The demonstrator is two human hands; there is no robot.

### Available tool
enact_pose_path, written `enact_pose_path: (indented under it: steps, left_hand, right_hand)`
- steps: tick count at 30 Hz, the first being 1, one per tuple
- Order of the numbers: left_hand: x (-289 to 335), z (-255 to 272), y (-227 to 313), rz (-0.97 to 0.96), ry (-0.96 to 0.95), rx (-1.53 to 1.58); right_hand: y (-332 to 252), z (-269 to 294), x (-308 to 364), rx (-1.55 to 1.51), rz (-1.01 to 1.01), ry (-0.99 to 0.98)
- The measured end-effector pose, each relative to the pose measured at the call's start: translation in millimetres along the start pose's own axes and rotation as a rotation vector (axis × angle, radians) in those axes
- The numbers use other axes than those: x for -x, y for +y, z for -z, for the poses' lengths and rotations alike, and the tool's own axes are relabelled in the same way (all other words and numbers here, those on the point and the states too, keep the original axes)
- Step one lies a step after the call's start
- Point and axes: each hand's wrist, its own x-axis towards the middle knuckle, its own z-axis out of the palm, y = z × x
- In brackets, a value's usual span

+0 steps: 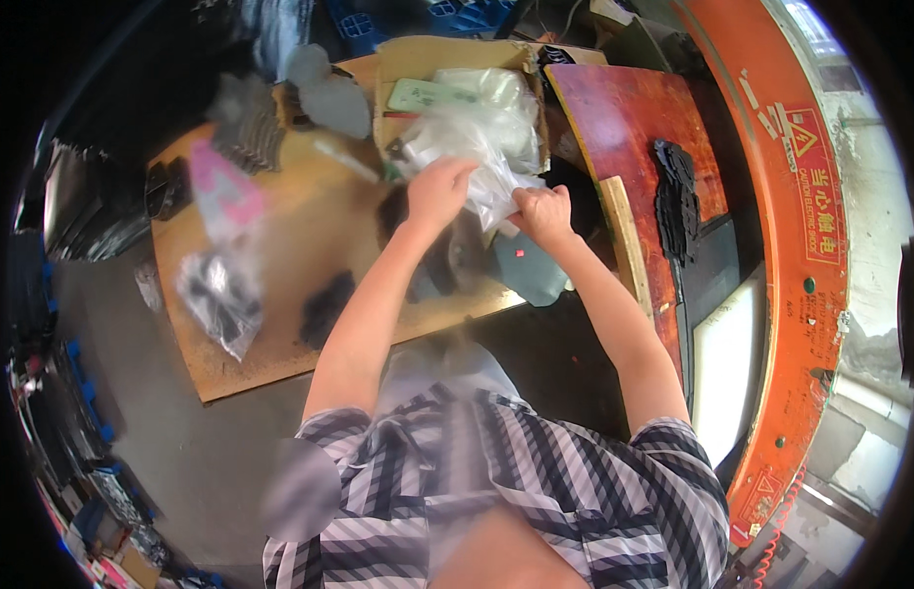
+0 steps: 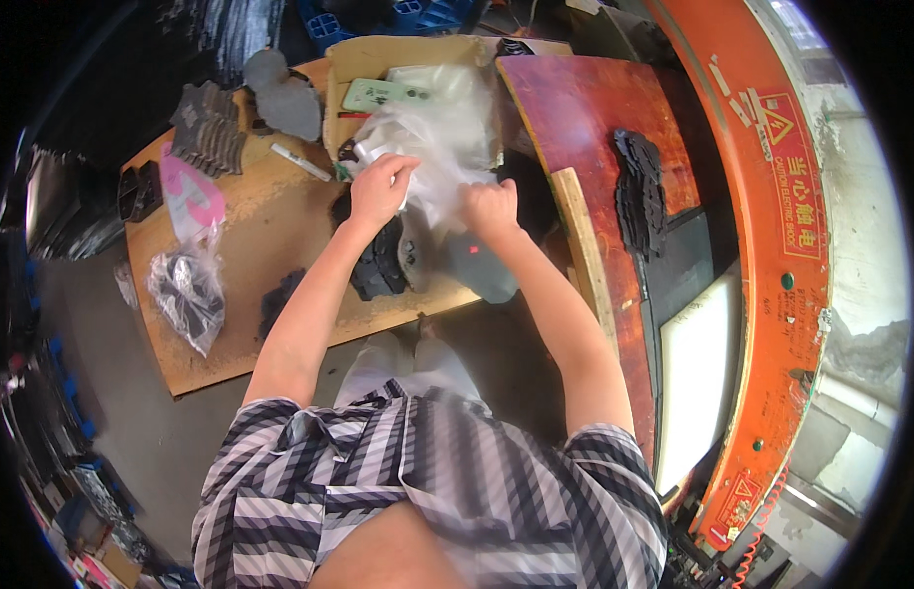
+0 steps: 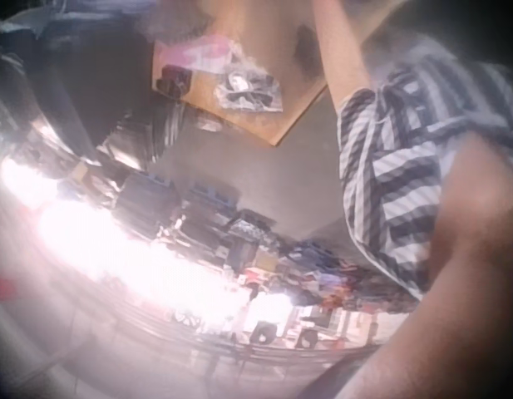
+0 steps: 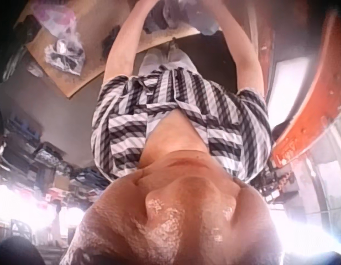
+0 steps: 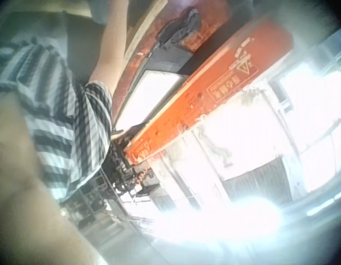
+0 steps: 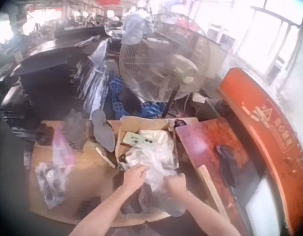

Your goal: The person removes black rubber parts from a plastic sheet, places them into clear plastic bags, and writes on the bags with a black marker. They then place the filled bags on a table and write on a yellow notepad.

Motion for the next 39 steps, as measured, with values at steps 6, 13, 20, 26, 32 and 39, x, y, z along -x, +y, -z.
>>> enact_pose_path:
  steps: [6,13,20,26,32,39]
  left_hand:
    - [-17.4,-37.7,-8.4,0.015,-0.205,-0.023]
    - [-31.9,-80.8,-44.6,0.079,-0.023,-0.262]
    - [-19.7,-48.6,17.5,0.001,0.303,0.312]
    - [-2.8,-76.4,16.7,0.034,0.129,-0.327]
    - [-71.6,-67.1,-178.7,0.042,-0.084,-0.566]
    - [-71.6,-66.5,-132.8,0.038,0.185,0.007]
  right_hand:
    - [6.1,26.4,15.9,-0.687,-0.191,-0.278]
    - [35.7,52.7,52.6,-1.799,-0.563,-0.096]
    - [62.7,39.2,19.3,-1.741,-0.612,0.041]
    - [-20.4,74.7,7.3,-1.14,0.029,0.253]
    - [21.4,161.2,112.8,-1.495,-0.108,0.39]
    - [153.6,125.7,307.7,-1.466,-1.224,1.075]
